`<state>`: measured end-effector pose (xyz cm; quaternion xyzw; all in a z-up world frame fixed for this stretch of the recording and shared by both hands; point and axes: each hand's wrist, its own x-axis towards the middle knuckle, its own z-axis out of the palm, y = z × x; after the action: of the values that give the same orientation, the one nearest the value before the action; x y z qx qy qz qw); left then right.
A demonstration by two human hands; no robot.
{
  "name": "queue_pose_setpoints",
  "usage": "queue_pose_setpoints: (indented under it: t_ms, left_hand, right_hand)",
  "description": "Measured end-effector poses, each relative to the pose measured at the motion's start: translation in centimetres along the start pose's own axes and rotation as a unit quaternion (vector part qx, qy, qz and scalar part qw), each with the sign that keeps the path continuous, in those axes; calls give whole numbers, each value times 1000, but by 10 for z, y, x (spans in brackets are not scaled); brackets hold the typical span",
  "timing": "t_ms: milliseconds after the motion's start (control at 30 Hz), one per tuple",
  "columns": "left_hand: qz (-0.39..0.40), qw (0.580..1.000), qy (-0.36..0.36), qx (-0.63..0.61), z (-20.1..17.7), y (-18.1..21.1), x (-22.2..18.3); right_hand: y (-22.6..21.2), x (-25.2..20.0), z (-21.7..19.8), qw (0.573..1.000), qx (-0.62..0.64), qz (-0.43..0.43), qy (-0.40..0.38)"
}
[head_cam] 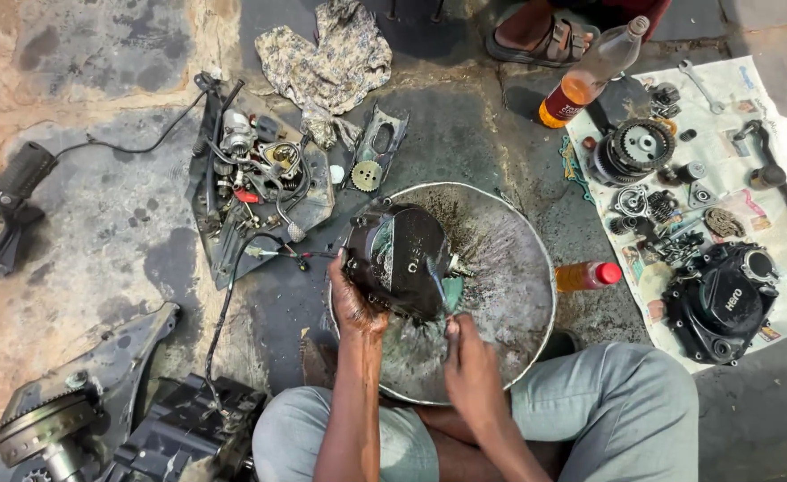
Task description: Cleaning and inspecting motorcycle engine components and stator.
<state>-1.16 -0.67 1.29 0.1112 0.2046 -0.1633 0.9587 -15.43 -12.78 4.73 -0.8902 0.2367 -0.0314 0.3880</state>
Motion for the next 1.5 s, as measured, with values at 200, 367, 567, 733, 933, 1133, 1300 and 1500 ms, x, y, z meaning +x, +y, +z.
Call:
queue_pose_setpoints:
  t_ms: [200,367,567,733,933,1133,1300,1500]
  left_hand:
    - [74,997,23,21,-111,-26,51]
    - [44,997,67,16,-53,-16,31]
    - [56,991,70,96,-30,-15,18]
    - [73,989,68,107,-21,-17,11]
    - [138,973,23,181,-59,-30,26]
    - [127,979,49,152,-30,-22,16]
    - [125,979,46,153,-21,-18,10]
    - [122,978,38,167,-30,-24,18]
  right_hand:
    - [-23,23,8,999,20,-14,22]
    - [-1,8,-11,999,-44,8,10]
    - [-8,3,-22,998,-27,35,-42]
    - [7,17,-43,991,-133,32,5]
    - [6,9,-50,985,-165,3,-49]
    - [36,9,-83,997,-68,-23,15]
    - [48,11,-106,995,-58,-27,76]
    - [57,11,-103,996,-41,-29,79]
